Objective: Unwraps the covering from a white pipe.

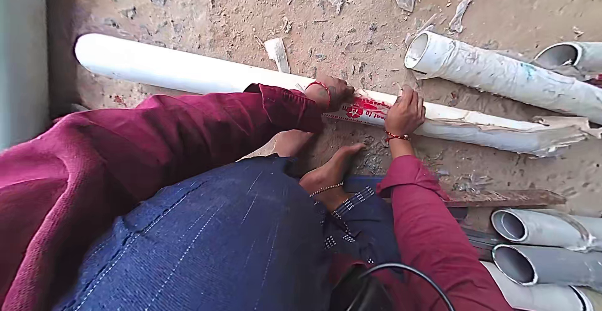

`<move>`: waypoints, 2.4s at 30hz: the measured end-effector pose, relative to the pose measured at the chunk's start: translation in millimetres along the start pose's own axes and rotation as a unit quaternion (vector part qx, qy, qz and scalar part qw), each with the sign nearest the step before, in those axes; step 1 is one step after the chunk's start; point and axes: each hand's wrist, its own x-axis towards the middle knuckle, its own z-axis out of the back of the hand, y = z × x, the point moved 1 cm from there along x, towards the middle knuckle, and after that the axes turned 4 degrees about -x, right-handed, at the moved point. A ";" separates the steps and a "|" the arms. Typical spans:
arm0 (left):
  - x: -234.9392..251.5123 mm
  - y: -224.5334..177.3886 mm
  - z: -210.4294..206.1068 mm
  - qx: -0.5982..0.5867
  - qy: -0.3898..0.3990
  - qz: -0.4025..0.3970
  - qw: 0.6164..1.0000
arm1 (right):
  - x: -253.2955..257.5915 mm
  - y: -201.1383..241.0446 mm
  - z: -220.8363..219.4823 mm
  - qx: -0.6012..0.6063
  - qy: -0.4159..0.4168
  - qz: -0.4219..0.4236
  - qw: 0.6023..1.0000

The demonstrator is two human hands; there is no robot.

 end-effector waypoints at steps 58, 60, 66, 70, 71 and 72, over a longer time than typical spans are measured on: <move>29.2 -47.2 25.8 -0.064 0.115 0.243 0.961 | 22.4 -25.7 53.2 0.018 0.268 -0.016 0.963; 40.0 -41.6 14.9 -0.057 0.142 0.217 0.964 | 20.9 -14.3 38.6 0.003 0.259 0.023 0.966; 55.3 -20.5 -50.3 -0.023 0.097 0.074 0.992 | -4.0 -8.3 5.8 -0.037 0.046 -0.021 0.998; 43.5 -36.9 -92.7 0.008 0.101 0.025 0.995 | -13.8 -12.0 5.4 -0.029 0.025 -0.015 0.999; 39.2 -40.1 -88.5 0.021 0.101 0.025 0.994 | -11.8 -11.3 5.2 -0.030 0.027 -0.014 0.999; 33.3 -44.9 -75.8 0.032 0.107 0.029 0.993 | -6.8 -10.4 5.7 -0.033 0.046 -0.014 0.998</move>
